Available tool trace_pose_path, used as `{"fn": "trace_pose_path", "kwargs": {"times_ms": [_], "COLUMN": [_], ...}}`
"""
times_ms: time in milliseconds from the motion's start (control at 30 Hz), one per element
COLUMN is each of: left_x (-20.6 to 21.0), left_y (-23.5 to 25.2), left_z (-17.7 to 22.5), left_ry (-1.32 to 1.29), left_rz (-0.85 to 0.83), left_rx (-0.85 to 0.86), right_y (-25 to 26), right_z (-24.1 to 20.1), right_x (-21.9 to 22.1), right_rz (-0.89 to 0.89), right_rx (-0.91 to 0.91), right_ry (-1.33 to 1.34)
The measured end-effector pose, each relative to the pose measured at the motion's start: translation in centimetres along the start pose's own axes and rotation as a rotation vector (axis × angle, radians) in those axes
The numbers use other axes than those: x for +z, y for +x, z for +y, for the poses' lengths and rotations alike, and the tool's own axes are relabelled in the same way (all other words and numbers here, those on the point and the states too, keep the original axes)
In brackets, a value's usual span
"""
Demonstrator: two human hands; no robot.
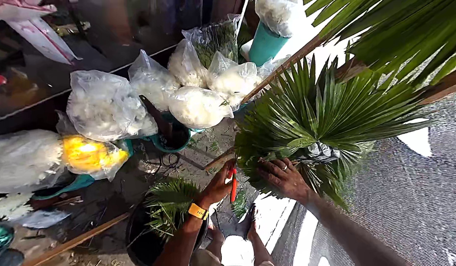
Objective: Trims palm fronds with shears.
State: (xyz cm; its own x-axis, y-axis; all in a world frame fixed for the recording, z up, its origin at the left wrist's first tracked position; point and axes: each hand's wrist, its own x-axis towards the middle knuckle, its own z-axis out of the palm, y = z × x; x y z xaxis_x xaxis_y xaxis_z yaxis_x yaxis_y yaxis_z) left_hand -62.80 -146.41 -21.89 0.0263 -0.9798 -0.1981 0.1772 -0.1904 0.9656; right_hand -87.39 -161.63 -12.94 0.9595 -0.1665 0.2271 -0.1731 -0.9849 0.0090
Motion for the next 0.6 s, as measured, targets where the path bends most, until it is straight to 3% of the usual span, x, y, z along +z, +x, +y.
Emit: {"fn": "trace_pose_path", "kwargs": {"times_ms": [100,267,433,600], "left_x": [-0.2,-1.2,-3.5,-5.9], "left_y": [0.6,0.2,3.0,1.2], "left_z": [0.8,0.5,5.3,3.9], "left_ry": [0.073,0.228,0.406,0.367], "left_rz": [0.074,-0.016,0.045,-0.045], "left_rx": [-0.011,-0.024,-0.036,-0.101], "right_y": [-0.1,-0.5,-0.5,-0.7], "right_z": [0.0,0.2,0.1,0.1], "right_x": [-0.1,0.0,0.0,-0.1], "right_rz": [0.006,-0.004,0.000,-0.017], "right_rx": [0.000,-0.019,-0.016,-0.010], "right_ry": [0.020,0.023,0.034,0.016]}}
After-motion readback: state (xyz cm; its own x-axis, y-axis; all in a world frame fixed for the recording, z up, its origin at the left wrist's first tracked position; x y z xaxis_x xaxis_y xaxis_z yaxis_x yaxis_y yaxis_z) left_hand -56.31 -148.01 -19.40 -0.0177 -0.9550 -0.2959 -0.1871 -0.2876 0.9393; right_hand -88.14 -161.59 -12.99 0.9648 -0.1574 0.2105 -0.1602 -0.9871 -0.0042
